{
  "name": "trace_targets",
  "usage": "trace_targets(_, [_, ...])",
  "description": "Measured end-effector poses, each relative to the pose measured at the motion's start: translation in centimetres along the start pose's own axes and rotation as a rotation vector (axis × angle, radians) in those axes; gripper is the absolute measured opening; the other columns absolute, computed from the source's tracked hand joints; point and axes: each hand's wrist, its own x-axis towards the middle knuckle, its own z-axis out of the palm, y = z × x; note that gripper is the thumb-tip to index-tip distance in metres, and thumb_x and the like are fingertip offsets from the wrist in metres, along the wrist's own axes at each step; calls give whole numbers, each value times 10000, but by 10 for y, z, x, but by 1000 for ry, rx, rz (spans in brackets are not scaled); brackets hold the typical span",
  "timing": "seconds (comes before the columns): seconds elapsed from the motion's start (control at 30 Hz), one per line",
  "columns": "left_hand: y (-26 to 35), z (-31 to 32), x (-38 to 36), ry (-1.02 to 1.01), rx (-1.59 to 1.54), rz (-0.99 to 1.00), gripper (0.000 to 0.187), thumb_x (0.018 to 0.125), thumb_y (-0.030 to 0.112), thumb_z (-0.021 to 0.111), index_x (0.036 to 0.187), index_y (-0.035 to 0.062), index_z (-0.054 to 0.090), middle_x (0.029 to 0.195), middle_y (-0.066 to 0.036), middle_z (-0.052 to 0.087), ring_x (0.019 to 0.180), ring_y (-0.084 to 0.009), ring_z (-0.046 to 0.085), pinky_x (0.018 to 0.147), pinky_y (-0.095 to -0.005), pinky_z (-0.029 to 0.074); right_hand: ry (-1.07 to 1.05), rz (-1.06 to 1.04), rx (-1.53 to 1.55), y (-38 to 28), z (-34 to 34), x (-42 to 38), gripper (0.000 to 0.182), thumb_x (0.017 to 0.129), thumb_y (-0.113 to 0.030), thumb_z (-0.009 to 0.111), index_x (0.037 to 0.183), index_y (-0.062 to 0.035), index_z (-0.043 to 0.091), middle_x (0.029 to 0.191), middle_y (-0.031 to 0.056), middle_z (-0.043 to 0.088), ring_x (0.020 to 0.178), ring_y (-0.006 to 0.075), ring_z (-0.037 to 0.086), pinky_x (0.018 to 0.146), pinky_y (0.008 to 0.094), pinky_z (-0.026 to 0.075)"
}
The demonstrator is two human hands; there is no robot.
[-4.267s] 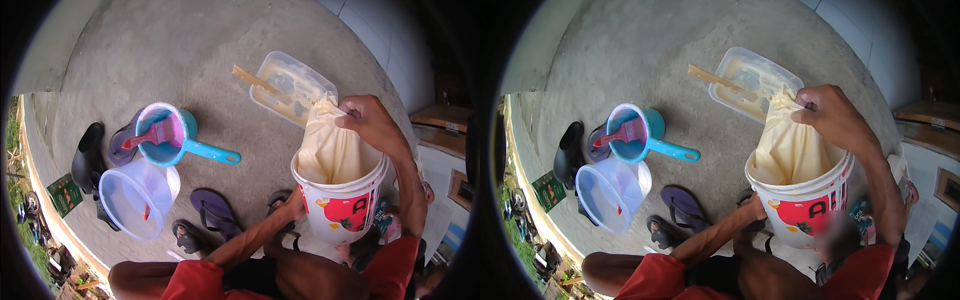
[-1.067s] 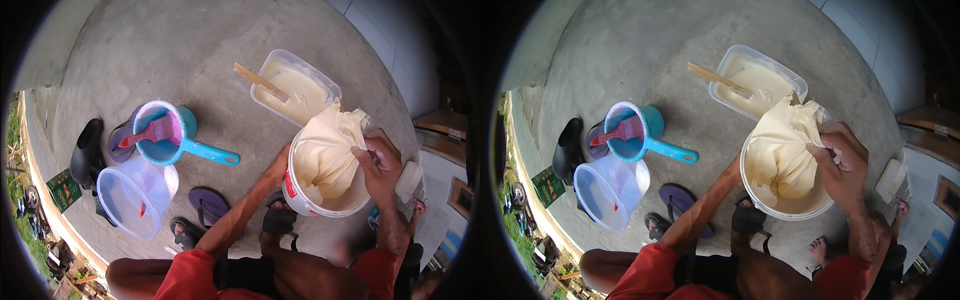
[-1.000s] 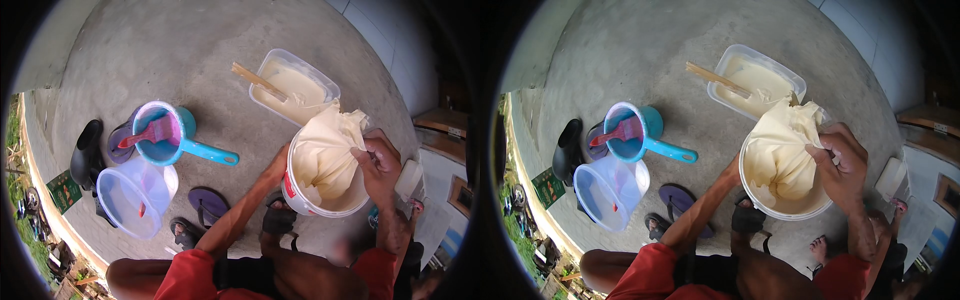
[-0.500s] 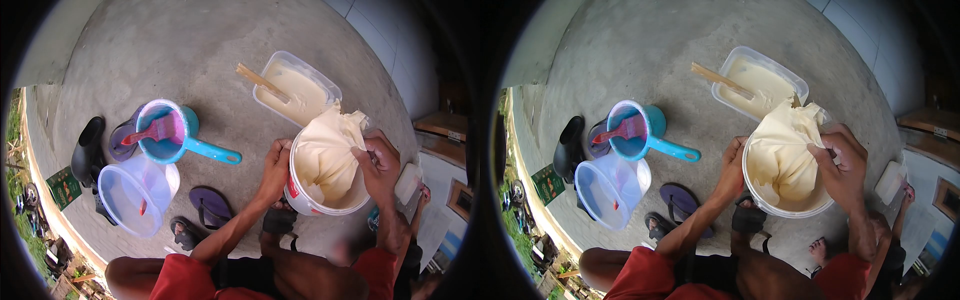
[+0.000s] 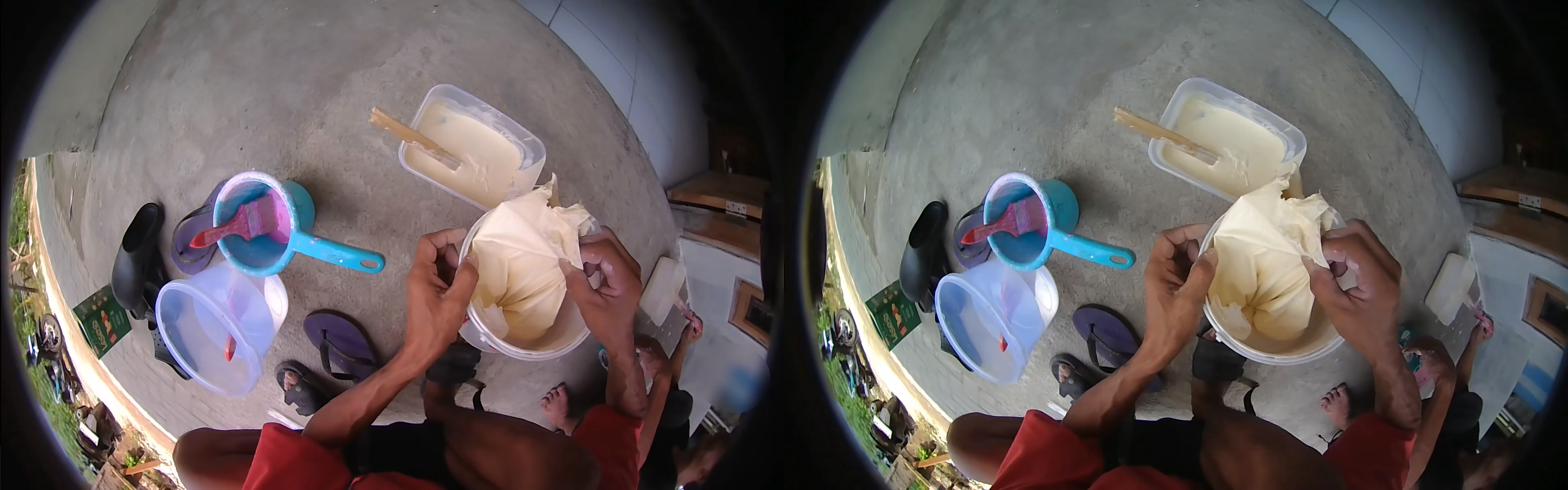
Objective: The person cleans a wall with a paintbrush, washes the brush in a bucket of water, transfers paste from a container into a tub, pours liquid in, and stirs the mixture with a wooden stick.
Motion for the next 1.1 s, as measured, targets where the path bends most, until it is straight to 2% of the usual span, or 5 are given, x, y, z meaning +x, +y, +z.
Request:
trace_targets(0.33, [-2,2,5,28,-78,66,210,932,39,617,1125,-8,549,849,17,520,731,-38,495,665,-198,430,-25,0,29,1,2,-2,203,757,135,667,874,-11,589,754,35,509,619,92,483,569,237,400])
trace_targets(0.63, [-6,7,-7,64,-53,101,228,925,23,618,1137,-5,539,823,22,482,721,-43,450,639,-201,399,-66,-256,-65,-6,-10,-43,320,624,100,757,909,-37,711,807,72,616,675,226,577,573,341,461])
trace_targets(0.9, [-21,3,-37,9,88,221,306,918,22,625,1207,-7,525,865,22,474,738,-42,448,632,-200,398,-194,-116,8,-13,-15,-97,266,623,86,746,862,-30,727,854,54,655,746,239,591,621,338,483])
trace_targets(1.0, [-24,4,-42,16,70,231,322,913,20,623,1218,-7,523,877,21,476,747,-44,455,634,-198,399,-294,-59,-26,-16,-25,-112,275,717,94,716,954,-43,741,947,77,672,868,240,627,728,330,516])
trace_targets(1.1, [-27,2,-46,-30,92,249,346,924,-4,597,1253,-6,488,912,-4,508,785,-54,506,686,-208,436,284,285,-279,-1,-26,-131,288,953,-78,642,1240,-51,659,1123,116,656,1033,206,624,877,306,497])
